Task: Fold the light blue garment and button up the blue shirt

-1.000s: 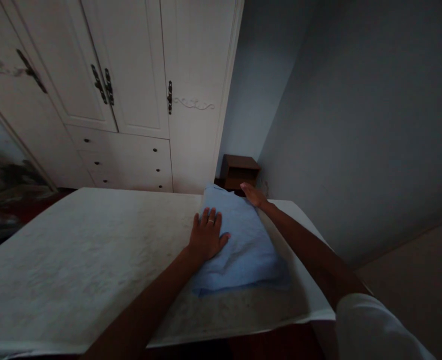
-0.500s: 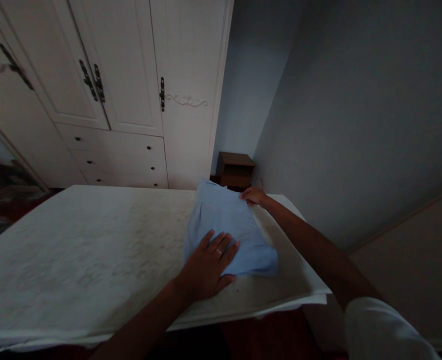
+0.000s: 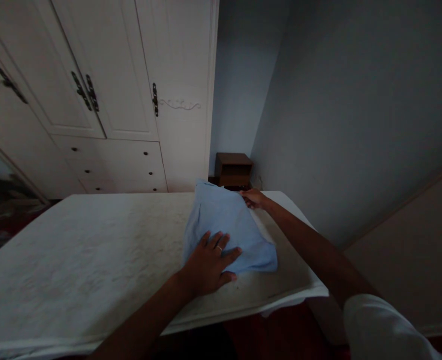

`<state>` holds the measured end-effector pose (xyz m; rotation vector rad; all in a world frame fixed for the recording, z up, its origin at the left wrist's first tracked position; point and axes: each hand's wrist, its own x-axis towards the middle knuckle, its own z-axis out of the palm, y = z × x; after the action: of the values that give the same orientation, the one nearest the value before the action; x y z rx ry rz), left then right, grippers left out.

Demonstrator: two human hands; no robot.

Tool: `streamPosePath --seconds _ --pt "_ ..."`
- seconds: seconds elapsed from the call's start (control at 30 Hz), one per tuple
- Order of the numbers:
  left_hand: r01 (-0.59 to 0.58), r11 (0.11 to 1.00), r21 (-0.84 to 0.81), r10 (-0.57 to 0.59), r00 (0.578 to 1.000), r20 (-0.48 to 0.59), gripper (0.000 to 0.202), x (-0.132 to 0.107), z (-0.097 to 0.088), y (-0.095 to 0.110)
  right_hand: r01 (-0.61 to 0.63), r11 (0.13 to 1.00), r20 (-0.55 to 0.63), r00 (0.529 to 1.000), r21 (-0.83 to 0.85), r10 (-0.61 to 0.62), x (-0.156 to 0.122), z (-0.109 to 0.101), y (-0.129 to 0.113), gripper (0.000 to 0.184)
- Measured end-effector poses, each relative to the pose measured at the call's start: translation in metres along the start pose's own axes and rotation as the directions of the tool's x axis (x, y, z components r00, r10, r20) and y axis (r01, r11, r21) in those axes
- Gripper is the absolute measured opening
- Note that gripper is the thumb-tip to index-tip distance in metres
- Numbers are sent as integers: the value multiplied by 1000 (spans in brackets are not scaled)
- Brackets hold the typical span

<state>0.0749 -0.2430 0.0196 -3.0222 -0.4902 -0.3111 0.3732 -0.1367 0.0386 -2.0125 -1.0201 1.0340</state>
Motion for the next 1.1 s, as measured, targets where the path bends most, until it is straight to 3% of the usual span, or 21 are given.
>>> streamPosePath --seconds 0.1,0.2,0.33,0.43,0.7,0.87,1.0,1.1 --pt "24 1000 -15 -23 999 34 59 15 -12 7 -34 999 116 993 25 31 -8 -9 -1 37" --pt "-7 1000 -4 7 1000 -25 49 35 -18 22 -49 998 182 982 45 40 -13 -14 -1 35" --pt "-78 996 33 82 991 -105 27 52 -16 42 -55 997 208 977 58 42 -16 -14 -2 36" --pt "-100 994 48 105 987 -119 12 52 -12 44 -33 996 199 980 86 15 -15 -13 -2 33" --pt "-74 990 118 92 985 -148 6 21 -17 28 65 996 100 992 69 -72 -9 -3 3 24" --pt "58 998 31 -53 986 -158 8 1 -33 21 180 982 -77 980 -52 -184 -15 -2 6 23" --pt "103 995 2 -102 990 -100 24 -26 -42 11 321 935 -283 892 -152 -353 -45 -7 14 8" --pt "104 994 40 -96 982 -164 20 -49 -43 3 452 866 -318 806 -215 -500 -90 -9 28 7"
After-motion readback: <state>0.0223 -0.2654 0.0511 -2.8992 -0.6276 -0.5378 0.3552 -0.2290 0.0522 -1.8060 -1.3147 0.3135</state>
